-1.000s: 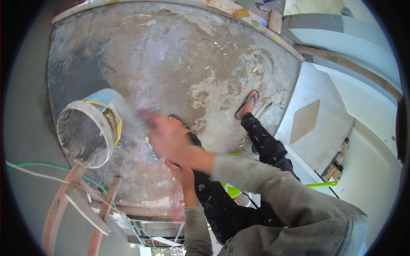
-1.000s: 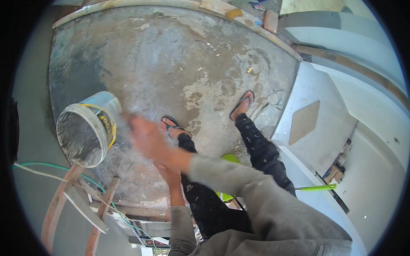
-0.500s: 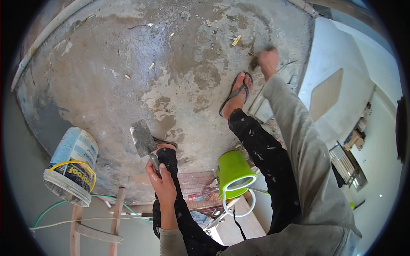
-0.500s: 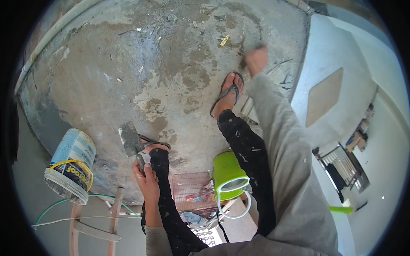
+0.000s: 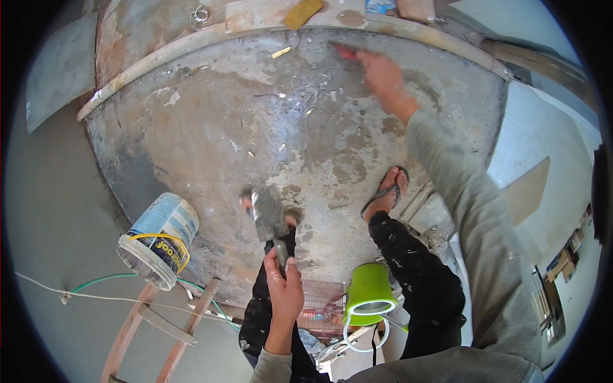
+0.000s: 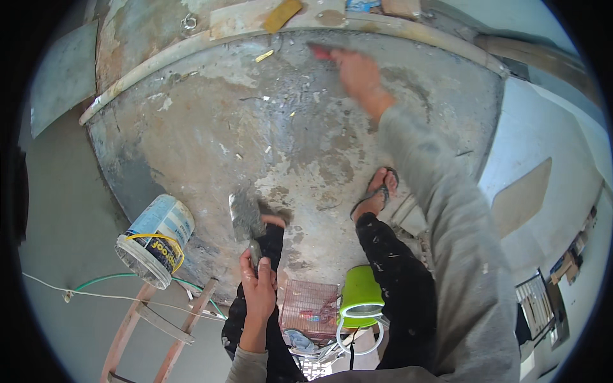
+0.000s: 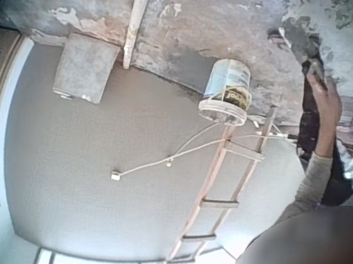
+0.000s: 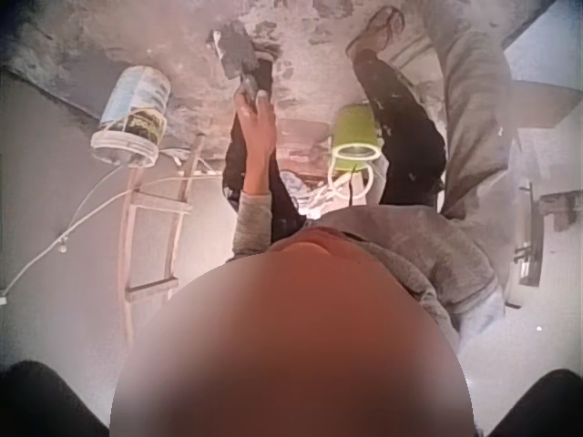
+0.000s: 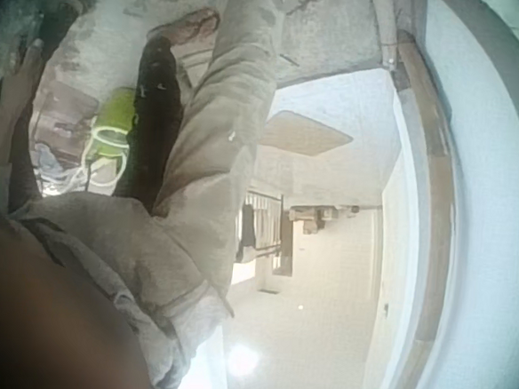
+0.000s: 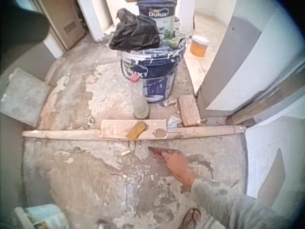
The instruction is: Applying and smoothing mortar or plaster on a concrete floor surface using a hand trowel.
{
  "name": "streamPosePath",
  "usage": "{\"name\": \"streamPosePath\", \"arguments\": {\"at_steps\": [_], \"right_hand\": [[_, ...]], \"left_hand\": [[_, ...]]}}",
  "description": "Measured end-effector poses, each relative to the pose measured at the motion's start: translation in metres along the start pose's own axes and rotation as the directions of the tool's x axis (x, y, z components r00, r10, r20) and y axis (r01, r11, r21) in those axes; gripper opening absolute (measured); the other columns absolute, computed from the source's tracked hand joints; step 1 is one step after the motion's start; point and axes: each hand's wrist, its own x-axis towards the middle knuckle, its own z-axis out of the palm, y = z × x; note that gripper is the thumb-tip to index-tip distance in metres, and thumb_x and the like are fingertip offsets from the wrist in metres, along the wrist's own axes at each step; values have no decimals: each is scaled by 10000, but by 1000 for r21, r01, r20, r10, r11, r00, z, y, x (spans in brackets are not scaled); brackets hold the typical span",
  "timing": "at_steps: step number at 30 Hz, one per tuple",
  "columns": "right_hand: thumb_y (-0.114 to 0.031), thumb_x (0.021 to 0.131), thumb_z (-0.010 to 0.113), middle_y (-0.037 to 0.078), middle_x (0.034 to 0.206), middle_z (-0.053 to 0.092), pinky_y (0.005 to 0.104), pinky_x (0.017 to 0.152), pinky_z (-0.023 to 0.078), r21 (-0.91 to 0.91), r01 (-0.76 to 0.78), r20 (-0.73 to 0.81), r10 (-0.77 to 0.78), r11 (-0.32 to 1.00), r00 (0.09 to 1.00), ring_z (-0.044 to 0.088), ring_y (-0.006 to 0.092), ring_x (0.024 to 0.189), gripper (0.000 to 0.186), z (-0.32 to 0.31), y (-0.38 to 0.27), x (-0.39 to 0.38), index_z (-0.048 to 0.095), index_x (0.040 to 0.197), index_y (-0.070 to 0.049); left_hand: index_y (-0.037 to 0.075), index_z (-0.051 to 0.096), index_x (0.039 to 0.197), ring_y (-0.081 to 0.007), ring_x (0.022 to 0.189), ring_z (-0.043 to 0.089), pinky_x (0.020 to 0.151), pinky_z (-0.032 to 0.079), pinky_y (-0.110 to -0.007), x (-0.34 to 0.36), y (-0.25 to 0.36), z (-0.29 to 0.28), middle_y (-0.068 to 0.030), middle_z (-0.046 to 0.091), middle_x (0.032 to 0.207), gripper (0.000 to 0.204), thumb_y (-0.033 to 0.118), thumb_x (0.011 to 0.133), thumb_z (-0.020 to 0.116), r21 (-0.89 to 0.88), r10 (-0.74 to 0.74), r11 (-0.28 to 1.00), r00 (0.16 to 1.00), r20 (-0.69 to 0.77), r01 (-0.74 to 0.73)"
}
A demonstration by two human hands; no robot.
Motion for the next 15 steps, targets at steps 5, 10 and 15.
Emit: {"name": "streamPosePath", "arguments": {"at_steps": [5, 10, 15], "right_hand": [[-139, 876, 429, 137, 970, 652, 472, 702, 510, -253, 128, 179, -84, 959, 980, 644, 338, 849, 248, 29, -32, 77, 568, 1082, -145], [-111, 844, 457, 107, 1043, 637, 448, 738, 519, -191, 199, 174, -167, 961, 970, 631, 316, 924, 301, 61, -87, 46, 567, 1122, -147], [-109, 834, 473, 89, 1084, 617, 435, 786, 512, -147, 189, 45, -184, 971, 982, 619, 307, 964, 262, 65, -150, 114, 579, 1072, -138]], "left_hand": [[-24, 402, 1203, -122, 733, 487, 654, 419, -265, 85, 25, -3, -76, 528, 931, 314, 137, 951, 495, 229, 202, 952, 979, 28, -203], [-33, 405, 1198, -161, 831, 507, 754, 424, -288, 123, 50, -22, -125, 542, 953, 317, 143, 948, 488, 88, 85, 992, 995, 44, -89], [-54, 394, 1201, -217, 841, 551, 767, 441, -323, 140, 65, -41, -159, 568, 954, 332, 139, 946, 482, 93, 19, 995, 999, 36, -22]]}}
